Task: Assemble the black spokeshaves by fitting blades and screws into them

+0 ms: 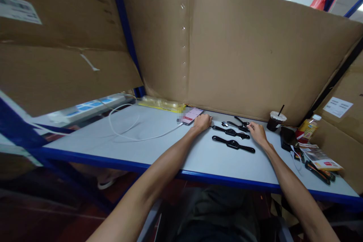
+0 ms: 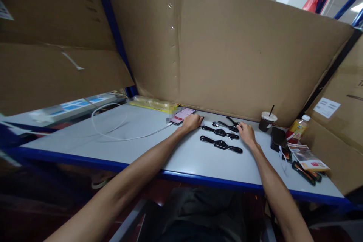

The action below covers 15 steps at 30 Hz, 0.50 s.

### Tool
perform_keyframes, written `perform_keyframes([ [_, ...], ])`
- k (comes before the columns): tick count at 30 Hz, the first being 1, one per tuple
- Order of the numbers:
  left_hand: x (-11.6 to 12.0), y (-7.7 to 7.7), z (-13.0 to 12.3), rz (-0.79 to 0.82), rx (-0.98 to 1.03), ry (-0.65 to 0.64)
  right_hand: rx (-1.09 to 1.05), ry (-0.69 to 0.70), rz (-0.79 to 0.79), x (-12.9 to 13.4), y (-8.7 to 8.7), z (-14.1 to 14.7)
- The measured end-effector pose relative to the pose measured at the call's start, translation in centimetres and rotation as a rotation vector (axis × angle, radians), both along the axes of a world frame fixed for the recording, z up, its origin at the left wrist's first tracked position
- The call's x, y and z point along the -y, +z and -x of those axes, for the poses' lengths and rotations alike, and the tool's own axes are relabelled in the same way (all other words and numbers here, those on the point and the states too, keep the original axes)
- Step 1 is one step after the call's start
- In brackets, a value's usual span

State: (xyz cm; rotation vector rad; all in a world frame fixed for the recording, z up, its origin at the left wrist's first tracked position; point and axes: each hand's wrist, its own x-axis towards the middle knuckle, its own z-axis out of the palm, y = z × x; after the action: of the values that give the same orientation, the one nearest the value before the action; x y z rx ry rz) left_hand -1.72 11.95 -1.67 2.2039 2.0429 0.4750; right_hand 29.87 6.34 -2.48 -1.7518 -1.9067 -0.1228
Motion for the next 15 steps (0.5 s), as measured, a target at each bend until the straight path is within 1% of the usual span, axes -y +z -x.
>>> perform_keyframes([
  [9,-0.05,-0.04,0.09,-0.034,0.056,0.078,0.006,0.004,0.019,0.26,0.34,0.07],
  [15,0.17,0.16,0.26,-0.067,0.084,0.092,0.008,0.008,0.029,0.22,0.23,0.03],
])
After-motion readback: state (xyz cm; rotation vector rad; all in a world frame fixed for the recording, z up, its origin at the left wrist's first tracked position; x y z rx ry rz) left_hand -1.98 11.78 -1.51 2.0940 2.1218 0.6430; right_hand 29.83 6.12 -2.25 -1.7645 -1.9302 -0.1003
